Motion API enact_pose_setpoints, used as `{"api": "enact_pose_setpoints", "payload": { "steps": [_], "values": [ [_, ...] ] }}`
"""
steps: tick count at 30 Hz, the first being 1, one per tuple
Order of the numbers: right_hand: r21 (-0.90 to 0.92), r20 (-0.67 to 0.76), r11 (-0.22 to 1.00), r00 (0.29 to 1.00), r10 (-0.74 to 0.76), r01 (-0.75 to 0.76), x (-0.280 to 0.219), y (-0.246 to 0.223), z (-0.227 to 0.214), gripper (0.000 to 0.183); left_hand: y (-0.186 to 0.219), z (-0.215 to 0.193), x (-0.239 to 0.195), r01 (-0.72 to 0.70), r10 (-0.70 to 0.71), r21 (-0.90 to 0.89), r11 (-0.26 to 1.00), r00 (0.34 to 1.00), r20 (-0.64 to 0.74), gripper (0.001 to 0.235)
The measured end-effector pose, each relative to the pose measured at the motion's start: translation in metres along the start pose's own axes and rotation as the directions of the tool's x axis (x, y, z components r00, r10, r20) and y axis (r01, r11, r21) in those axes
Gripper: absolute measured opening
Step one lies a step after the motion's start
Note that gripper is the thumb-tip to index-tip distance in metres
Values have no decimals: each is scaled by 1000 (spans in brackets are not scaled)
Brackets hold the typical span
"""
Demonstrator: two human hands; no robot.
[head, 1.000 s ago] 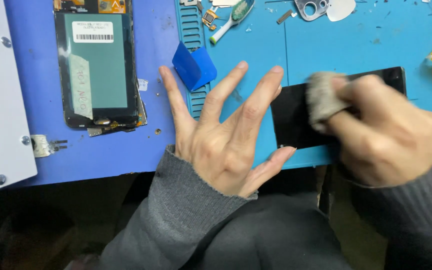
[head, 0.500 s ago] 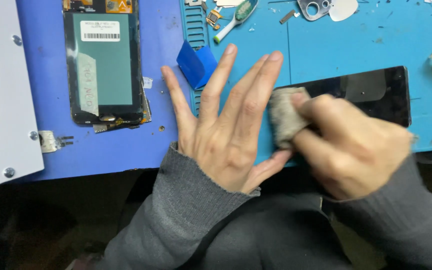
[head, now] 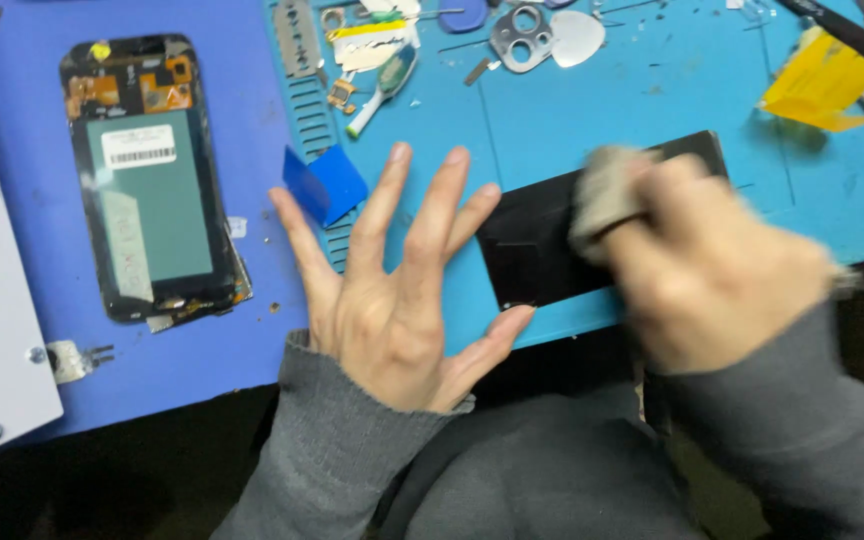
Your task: Cleaning and inspecting a smartphone screen using a cloth on a repair workbench.
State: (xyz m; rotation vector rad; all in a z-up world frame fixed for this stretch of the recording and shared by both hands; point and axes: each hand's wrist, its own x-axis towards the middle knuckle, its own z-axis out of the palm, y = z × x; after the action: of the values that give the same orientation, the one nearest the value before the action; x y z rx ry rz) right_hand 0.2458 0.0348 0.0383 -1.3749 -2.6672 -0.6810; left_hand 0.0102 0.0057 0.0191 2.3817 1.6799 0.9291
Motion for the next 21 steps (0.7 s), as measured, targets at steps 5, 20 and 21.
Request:
{"api": "enact_pose_setpoints", "payload": {
  "steps": [5, 20, 21],
  "values": [
    [-25, 38, 999, 999, 21, -20, -20, 16, 1, 7, 1, -1, 0, 19, -21, 37, 999, 998, 54, 76],
    [533, -164, 825, 934, 318, -188, -130, 77, 31, 15, 12, -3, 0, 52, -50, -29, 998, 998, 44, 77],
    [575, -143, 788, 921, 362, -221, -132, 74, 29, 21, 18, -6, 0, -13, 13, -12, 1000, 999, 38, 70]
  ]
}}
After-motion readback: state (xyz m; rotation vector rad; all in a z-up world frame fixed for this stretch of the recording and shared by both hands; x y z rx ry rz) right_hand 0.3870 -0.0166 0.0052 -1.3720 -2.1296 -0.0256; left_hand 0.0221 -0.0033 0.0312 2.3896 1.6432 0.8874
